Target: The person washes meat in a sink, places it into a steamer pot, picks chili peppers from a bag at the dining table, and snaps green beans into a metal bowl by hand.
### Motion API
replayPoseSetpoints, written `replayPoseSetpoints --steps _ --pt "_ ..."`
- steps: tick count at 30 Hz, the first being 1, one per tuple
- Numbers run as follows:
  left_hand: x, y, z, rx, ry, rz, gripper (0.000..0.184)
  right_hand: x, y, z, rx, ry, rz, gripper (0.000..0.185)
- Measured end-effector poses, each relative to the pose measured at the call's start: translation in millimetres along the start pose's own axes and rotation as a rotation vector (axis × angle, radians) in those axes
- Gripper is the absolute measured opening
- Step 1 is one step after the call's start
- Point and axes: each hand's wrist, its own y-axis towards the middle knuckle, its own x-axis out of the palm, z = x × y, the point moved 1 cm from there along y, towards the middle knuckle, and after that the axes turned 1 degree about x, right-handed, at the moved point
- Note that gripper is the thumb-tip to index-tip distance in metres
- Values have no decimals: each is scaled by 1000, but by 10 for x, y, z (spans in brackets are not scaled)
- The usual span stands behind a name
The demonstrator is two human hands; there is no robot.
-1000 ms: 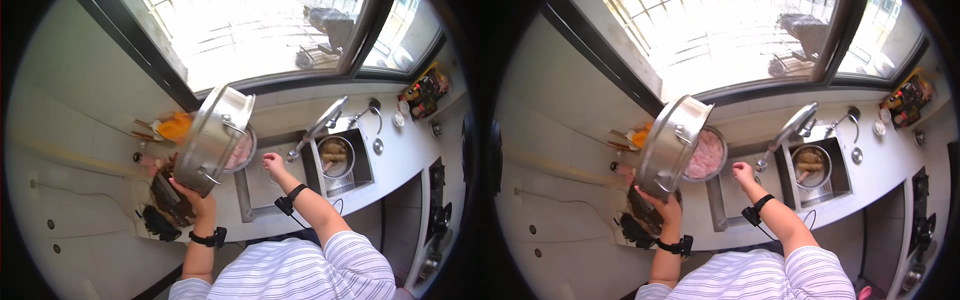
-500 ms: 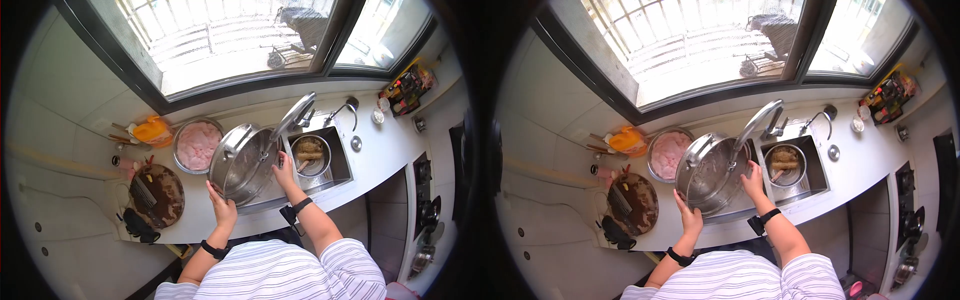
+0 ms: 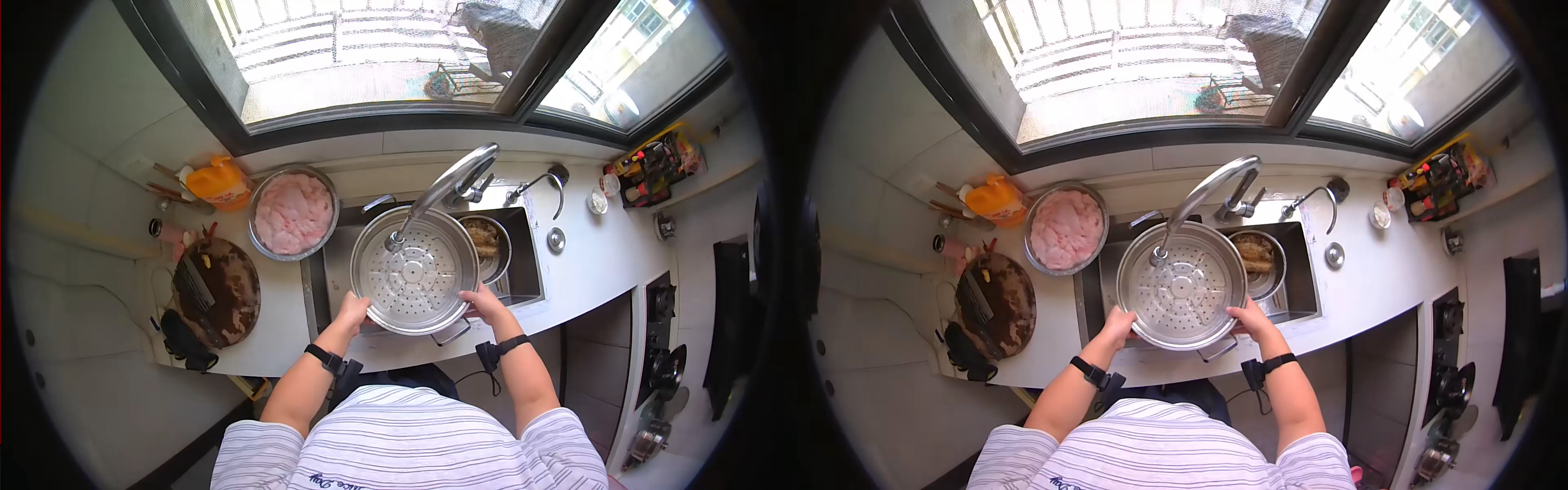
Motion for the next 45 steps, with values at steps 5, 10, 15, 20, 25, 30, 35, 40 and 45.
replayPoseSetpoints --steps 5,10,15,20,25,30,35,40,45 --pt "11 74 33 -2 -38 -23 27 -68 208 391 -50 293 36 54" --pt "-129 600 -343 316 322 223 22 112 99 345 -135 291 97 47" --pt "177 481 273 774 468 633 17 309 -147 46 -248 225 259 46" --pt "843 432 257 902 600 274 12 499 -190 -52 -138 209 140 47" --pt "1009 539 113 722 713 105 21 631 -180 7 -157 191 158 48" --pt "892 582 103 763 787 135 16 645 -117 34 -66 195 140 49" --pt "312 80 710 736 554 292 13 642 -115 -128 -94 162 105 50" --pt "-642 11 1279 932 476 798 10 693 9 -170 -145 145 222 43" --pt "-816 273 1067 811 1382 1383 19 670 48 -241 -137 80 137 41"
